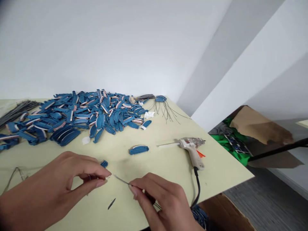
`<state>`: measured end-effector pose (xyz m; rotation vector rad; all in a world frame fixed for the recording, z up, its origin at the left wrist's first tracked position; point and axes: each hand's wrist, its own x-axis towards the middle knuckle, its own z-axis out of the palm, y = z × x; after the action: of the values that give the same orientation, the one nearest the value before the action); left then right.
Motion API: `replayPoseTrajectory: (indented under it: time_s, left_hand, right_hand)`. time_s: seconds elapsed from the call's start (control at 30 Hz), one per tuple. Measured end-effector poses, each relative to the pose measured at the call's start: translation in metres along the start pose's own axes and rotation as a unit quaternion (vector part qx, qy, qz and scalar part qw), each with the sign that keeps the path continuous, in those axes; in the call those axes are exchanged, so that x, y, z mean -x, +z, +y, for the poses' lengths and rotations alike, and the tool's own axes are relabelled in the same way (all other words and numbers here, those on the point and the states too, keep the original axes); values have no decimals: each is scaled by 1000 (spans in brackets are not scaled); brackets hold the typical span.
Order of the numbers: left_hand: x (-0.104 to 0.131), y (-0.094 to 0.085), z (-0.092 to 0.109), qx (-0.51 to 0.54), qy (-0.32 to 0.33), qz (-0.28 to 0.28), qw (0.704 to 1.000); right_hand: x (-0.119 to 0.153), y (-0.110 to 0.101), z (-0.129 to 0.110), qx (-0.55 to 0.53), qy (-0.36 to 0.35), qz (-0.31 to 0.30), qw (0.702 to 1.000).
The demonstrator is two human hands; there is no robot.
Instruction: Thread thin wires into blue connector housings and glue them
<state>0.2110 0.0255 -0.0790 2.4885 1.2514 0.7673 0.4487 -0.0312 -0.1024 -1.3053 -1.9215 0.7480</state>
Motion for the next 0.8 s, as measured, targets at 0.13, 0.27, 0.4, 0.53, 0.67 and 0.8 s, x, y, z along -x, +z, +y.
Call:
replayPoseTrajectory:
  time_s: [0.13,0.27,0.4,0.53,0.67,0.8]
  left_hand:
    - [-12,9,-14,-10,2,-65,998]
    - [-50,32,-14,-40,-29,-162,986]
    - [-81,69,-4,-46,4,-202,978]
    - [-89,95,2,-55,45,-217,974]
    - [-80,103,-3,-63,81,-203,974]
    - [-55,103,-11,-76,87,-173,978]
  right_hand:
    - [6,-3,24,-159,251,32,955]
    - [-2,-6,49,-223,309,74,922]
    - [-9,-8,65,-176,309,96,930]
    - [-9,-9,67,-95,290,100,947]
    - [-8,-6,57,0,234,103,967]
    - [-4,-1,48,-23,202,42,978]
